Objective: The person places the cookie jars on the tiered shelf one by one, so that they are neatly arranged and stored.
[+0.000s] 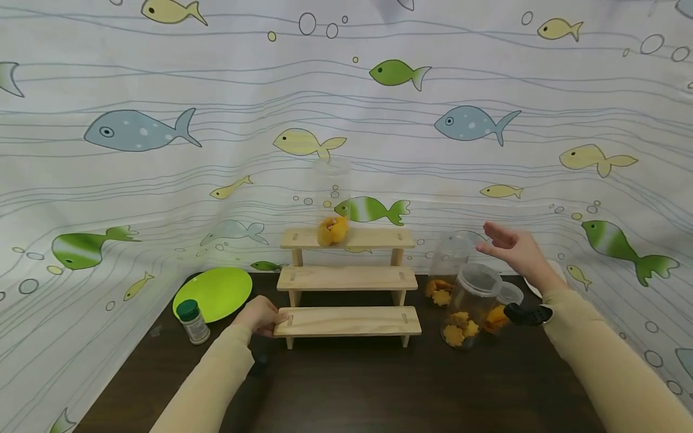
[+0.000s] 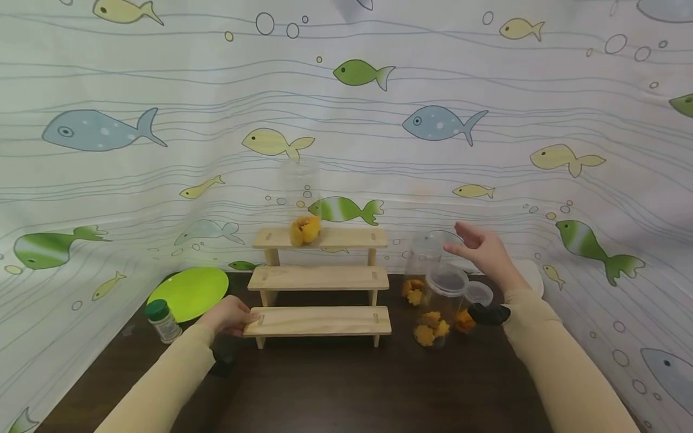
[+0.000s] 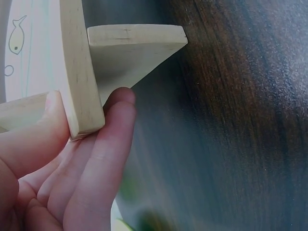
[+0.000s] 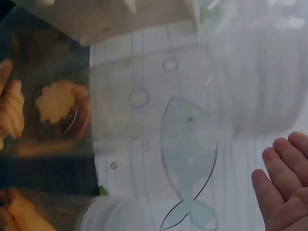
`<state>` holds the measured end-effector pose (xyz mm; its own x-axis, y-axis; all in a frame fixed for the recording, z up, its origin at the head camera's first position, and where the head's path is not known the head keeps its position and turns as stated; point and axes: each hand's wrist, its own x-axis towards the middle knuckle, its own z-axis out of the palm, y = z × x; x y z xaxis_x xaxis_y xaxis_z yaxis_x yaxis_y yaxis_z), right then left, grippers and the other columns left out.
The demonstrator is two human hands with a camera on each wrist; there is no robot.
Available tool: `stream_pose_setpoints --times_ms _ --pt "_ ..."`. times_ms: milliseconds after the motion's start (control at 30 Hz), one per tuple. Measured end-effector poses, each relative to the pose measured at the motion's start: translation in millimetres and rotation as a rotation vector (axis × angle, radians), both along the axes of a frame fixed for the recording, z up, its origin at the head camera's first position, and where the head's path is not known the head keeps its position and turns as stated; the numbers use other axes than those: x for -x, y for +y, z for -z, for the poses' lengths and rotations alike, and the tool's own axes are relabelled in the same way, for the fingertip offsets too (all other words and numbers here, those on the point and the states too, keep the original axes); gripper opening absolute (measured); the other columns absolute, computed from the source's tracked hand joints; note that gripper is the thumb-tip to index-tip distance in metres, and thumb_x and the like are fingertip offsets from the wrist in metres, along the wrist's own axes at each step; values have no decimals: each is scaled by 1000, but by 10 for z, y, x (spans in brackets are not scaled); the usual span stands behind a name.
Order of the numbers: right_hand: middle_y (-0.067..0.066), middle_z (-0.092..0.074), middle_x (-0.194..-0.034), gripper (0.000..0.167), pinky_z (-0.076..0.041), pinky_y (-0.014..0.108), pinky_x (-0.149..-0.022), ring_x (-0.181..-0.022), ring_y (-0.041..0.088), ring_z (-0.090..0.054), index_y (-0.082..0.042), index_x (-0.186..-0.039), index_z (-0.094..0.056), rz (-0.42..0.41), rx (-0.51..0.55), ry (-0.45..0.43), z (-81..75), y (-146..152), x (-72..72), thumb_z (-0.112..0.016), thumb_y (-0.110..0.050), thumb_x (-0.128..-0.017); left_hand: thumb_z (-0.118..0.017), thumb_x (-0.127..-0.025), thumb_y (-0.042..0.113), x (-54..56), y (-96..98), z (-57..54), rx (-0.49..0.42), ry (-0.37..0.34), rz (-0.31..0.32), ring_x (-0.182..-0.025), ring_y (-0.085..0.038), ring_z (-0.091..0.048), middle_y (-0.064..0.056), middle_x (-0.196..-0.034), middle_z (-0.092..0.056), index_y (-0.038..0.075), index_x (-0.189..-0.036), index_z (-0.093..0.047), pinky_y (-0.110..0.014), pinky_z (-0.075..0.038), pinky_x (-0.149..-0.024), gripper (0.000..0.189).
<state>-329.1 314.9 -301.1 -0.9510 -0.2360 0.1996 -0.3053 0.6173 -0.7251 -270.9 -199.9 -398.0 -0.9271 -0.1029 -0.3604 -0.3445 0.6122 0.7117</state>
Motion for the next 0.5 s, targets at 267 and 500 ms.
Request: stream_pose_setpoints --times_ms 267,500 --pt "22 -32 -149 73 -36 50 -102 -133 43 -34 -2 -148 -26 30 -15 -4 228 153 115 -60 -36 -93 -66 -89 9 -18 -18 -22 -5 -2 4 -70 -24 -68 -18 -82 -67 -20 -104 -59 -38 -59 -66 33" --pt "24 -33 -148 78 -38 52 -101 -131 46 -36 -1 -148 -28 4 -55 -16 422 138 253 -66 -36 -89 -66 -89 9 -7 16 -6 -10 -11 -15 -73 -25 -68 -16 -81 -68 -19 -106 -59 -38 -59 -67 34"
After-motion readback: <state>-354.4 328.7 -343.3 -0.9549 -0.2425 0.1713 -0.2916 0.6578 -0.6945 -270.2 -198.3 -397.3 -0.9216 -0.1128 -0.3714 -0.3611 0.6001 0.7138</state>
